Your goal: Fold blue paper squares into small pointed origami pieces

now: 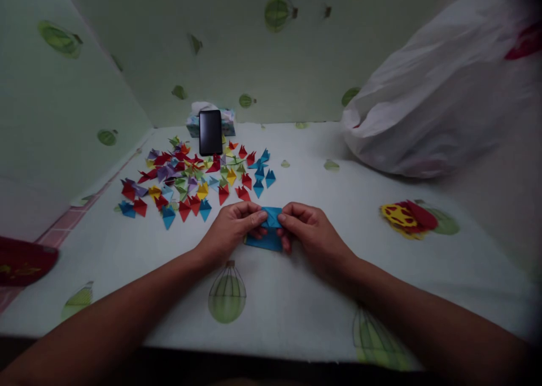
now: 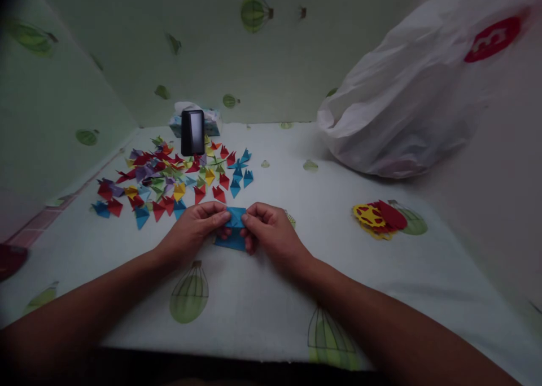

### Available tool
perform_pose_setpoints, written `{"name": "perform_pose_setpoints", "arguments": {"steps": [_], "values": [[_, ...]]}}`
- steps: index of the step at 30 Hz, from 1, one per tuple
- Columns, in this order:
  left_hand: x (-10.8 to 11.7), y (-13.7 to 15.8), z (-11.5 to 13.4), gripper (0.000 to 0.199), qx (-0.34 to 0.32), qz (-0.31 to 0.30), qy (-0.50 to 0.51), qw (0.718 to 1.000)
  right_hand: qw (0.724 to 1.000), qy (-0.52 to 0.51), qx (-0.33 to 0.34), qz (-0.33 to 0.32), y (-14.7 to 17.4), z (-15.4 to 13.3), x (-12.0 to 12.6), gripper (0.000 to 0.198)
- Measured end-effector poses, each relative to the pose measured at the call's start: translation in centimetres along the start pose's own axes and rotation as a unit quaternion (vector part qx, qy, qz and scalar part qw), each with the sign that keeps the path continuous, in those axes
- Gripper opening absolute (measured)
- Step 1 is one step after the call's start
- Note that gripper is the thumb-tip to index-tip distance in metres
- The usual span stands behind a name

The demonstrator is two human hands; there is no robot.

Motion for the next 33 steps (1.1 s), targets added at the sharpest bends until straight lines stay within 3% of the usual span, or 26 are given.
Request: {"name": "perform_pose_setpoints", "arguments": {"steps": [4, 8, 16, 33], "values": [[-0.1, 0.1, -0.2, 0.028, 0.016, -0.016, -0.002, 1.000, 1.000, -0.007, 0.012, -0.004, 0.0, 0.0, 0.0, 0.029], [0.0, 0.2, 0.4, 0.026, -0.009, -0.009, -0.049, 0.999, 0.999, 0.022, 0.006, -0.037, 0.1, 0.0, -0.1, 0.030], [0.1, 0.2, 1.0, 0.025, -0.011, -0.043, -0.092, 0.995, 0.997, -0.038, -0.014, -0.066, -0.1, 0.3, -0.1, 0.032], [0.2, 0.0, 0.3, 0.025, -0.001, -0.055, -0.023, 0.998, 0.998, 0.060, 0.016, -0.024, 0.1, -0.1, 0.0, 0.030]]}}
Point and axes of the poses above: each hand's wrist, its own y-axis away from the middle knuckle, its own x-axis out of the back of the hand, z = x × y, the point moved 2 cm from there along -y, towards the middle knuckle, and after that the axes turned 1 degree about -x, right-handed, at the moved point
